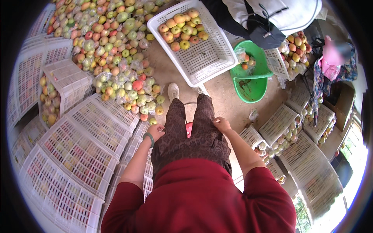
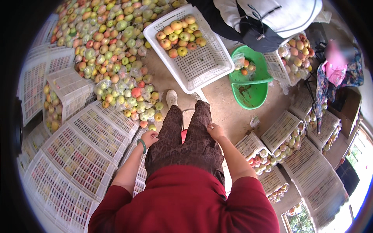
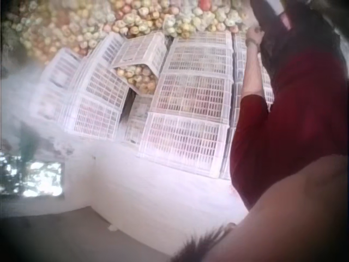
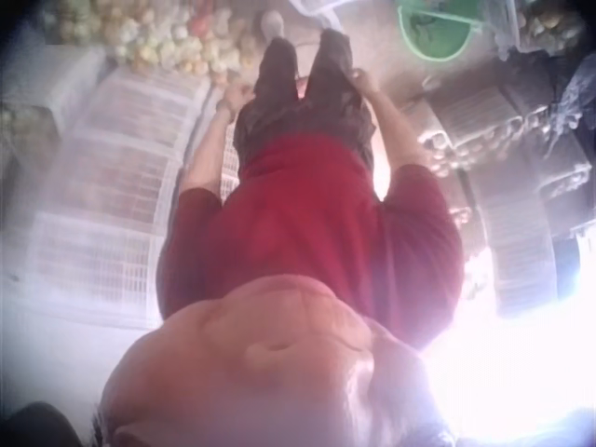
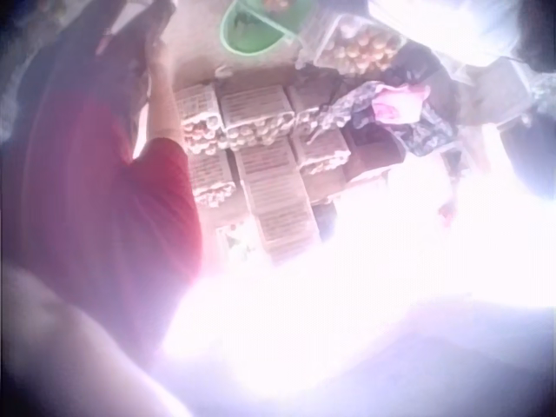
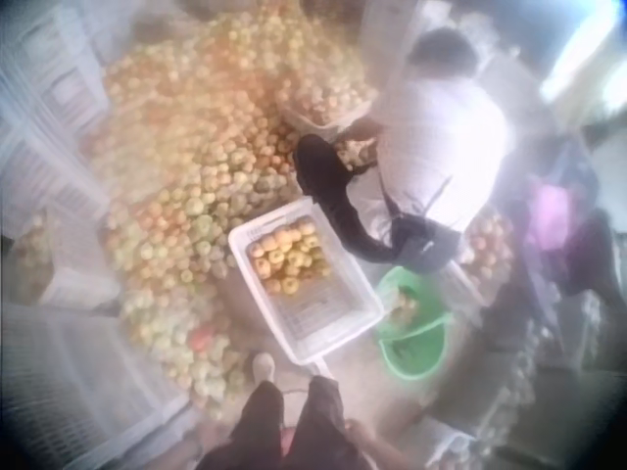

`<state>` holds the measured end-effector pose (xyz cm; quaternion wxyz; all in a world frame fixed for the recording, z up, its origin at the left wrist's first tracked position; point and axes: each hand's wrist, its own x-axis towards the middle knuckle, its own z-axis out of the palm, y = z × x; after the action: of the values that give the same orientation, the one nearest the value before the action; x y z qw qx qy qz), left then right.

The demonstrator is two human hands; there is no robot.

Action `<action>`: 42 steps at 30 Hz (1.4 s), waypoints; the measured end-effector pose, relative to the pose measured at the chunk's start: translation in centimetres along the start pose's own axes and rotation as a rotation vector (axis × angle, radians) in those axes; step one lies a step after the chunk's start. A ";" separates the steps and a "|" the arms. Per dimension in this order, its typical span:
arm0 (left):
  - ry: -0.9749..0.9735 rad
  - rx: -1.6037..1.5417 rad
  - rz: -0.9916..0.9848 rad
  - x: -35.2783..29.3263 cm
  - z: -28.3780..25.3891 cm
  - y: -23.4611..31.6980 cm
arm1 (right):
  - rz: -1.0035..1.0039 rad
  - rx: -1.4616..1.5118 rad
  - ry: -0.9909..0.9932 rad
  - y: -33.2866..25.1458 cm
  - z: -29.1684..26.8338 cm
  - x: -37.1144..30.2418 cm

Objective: The person sits among crates of apples and repeatedly picks up individual apples, wraps each one in a thin plastic film, and places the wrapped apple into a white plastic crate. The process continues with multiple apples handled one at a time.

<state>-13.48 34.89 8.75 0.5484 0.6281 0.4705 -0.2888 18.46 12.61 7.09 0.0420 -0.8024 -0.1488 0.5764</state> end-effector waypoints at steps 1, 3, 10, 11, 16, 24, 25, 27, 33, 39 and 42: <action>-0.010 0.062 0.059 -0.3 -0.6 1.1 | -0.011 0.019 0.033 0.7 0.8 -0.1; -0.044 0.162 0.106 -0.1 -0.7 0.4 | -0.007 0.071 0.052 1.5 2.0 -0.5; -0.158 0.394 0.093 0.7 -2.3 2.4 | 0.122 0.105 0.004 2.1 3.1 -0.5; -0.178 0.416 0.088 0.9 -2.4 2.8 | 0.148 0.096 0.011 2.2 3.1 -0.6; -0.145 0.400 0.271 1.3 -1.7 0.3 | 0.132 0.042 0.030 4.6 4.3 0.6; -0.369 -0.488 -0.063 2.7 -2.0 -2.1 | 0.127 -0.356 -0.264 13.0 9.3 9.1; -0.175 -0.796 -0.139 3.8 -1.1 -3.3 | 0.188 -0.391 -0.355 13.7 9.6 10.5; 0.190 -1.034 -0.260 5.9 2.7 -7.1 | 0.195 -0.444 -0.414 15.0 9.8 12.5; 0.185 -0.336 0.129 11.1 20.3 -21.5 | 0.245 -0.503 -0.494 18.2 8.3 14.3; -0.145 -0.340 -0.130 13.3 26.1 -19.8 | 0.329 -0.518 -0.432 20.0 5.4 16.8; -0.204 -0.363 -0.146 13.7 28.2 -19.3 | 0.369 -0.510 -0.405 19.5 4.7 16.9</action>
<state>-21.30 10.68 -17.84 0.6749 0.4509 0.5010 -0.3004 22.69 -1.62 -14.61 -0.2939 -0.6703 -0.1457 0.6656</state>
